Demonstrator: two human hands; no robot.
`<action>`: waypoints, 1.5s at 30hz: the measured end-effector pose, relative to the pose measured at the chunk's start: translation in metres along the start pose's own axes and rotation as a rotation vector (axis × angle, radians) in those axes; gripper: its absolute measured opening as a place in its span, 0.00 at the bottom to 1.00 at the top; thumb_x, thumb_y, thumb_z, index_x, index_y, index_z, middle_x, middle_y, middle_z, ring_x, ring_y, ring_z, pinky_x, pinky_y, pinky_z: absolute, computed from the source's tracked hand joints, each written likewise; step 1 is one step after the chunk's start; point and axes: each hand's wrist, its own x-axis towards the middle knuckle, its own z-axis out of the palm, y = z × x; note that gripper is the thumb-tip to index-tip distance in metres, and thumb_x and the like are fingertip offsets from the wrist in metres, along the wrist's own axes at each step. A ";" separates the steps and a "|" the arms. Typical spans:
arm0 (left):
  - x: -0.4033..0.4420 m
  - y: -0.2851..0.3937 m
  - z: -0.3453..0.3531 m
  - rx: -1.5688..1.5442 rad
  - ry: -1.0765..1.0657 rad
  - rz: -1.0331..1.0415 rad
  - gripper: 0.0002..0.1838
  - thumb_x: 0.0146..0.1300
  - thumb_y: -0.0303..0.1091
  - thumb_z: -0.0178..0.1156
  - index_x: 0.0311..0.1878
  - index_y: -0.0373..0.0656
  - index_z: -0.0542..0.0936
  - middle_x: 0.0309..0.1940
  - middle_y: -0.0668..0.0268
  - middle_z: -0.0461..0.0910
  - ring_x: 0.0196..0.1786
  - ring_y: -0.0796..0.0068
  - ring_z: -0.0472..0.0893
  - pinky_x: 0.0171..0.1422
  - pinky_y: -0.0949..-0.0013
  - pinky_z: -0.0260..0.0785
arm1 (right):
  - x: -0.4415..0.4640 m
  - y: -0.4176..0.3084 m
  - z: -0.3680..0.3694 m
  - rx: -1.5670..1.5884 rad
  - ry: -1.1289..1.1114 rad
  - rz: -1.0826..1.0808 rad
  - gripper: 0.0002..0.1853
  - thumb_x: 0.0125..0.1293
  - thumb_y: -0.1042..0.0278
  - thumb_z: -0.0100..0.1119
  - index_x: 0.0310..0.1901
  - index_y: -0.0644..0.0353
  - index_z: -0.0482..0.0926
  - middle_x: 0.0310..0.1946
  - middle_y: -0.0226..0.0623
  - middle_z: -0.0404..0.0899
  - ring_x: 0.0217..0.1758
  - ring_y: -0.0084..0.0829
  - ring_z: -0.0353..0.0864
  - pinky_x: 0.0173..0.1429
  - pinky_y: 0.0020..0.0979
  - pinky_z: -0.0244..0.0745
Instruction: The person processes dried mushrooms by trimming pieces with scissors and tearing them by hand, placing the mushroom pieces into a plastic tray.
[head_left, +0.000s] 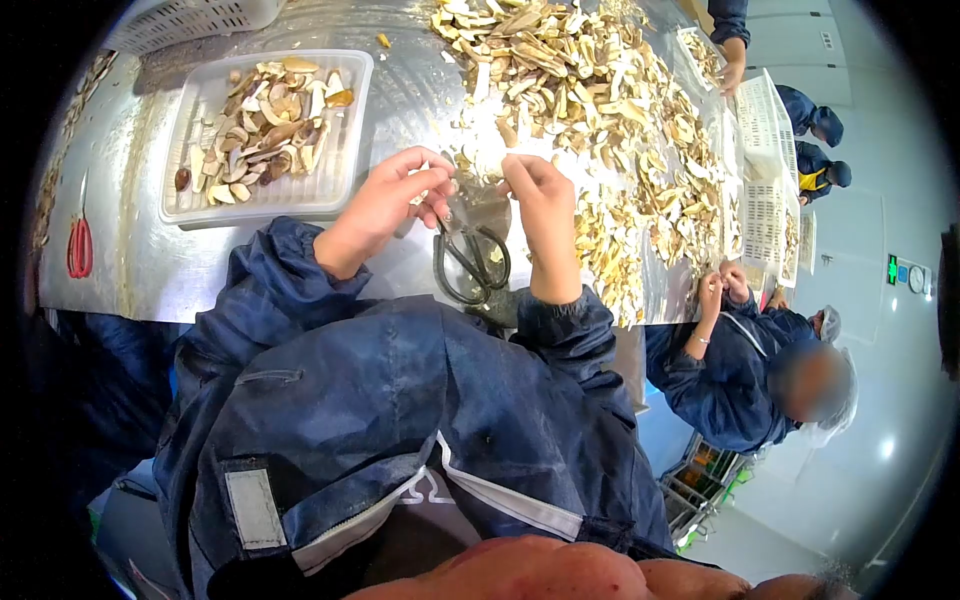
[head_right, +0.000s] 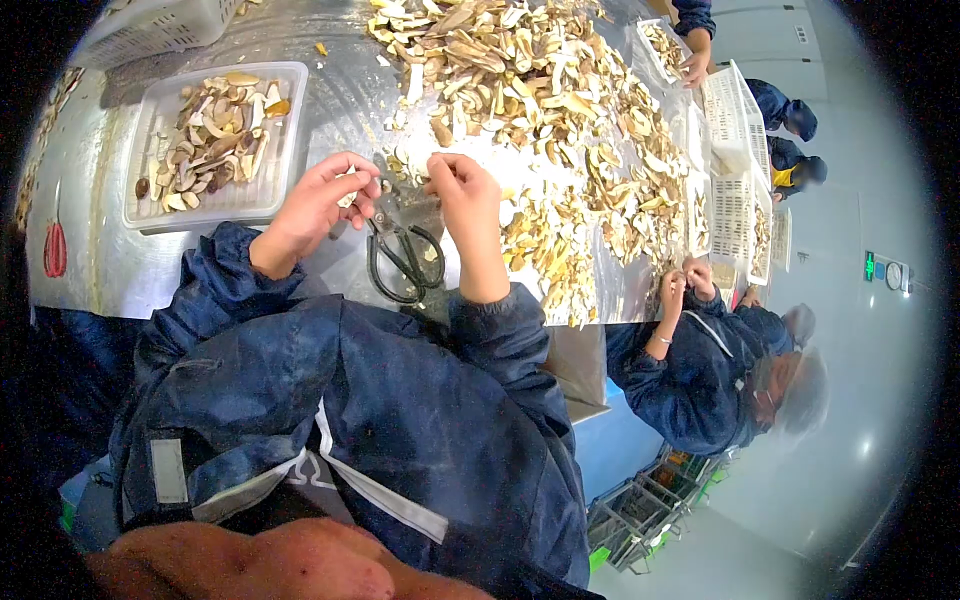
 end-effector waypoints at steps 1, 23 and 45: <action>0.000 0.000 0.002 -0.004 0.000 0.001 0.11 0.74 0.38 0.57 0.52 0.43 0.77 0.38 0.67 0.80 0.36 0.77 0.80 0.37 0.72 0.72 | -0.003 0.000 0.001 0.078 -0.033 0.025 0.13 0.70 0.65 0.63 0.44 0.69 0.85 0.27 0.31 0.82 0.32 0.19 0.77 0.39 0.23 0.70; -0.003 0.006 -0.002 -0.216 0.032 0.060 0.09 0.75 0.39 0.53 0.48 0.43 0.75 0.39 0.63 0.81 0.33 0.75 0.79 0.35 0.73 0.71 | 0.032 0.008 0.001 -0.820 0.087 -0.263 0.15 0.63 0.62 0.64 0.46 0.63 0.86 0.34 0.42 0.86 0.34 0.37 0.84 0.42 0.34 0.77; -0.002 -0.002 -0.001 0.095 0.044 0.107 0.06 0.72 0.35 0.61 0.44 0.44 0.78 0.33 0.71 0.78 0.27 0.87 0.72 0.27 0.80 0.62 | -0.016 -0.018 0.014 0.211 -0.205 -0.046 0.11 0.69 0.72 0.62 0.48 0.68 0.82 0.34 0.32 0.84 0.34 0.19 0.79 0.41 0.21 0.73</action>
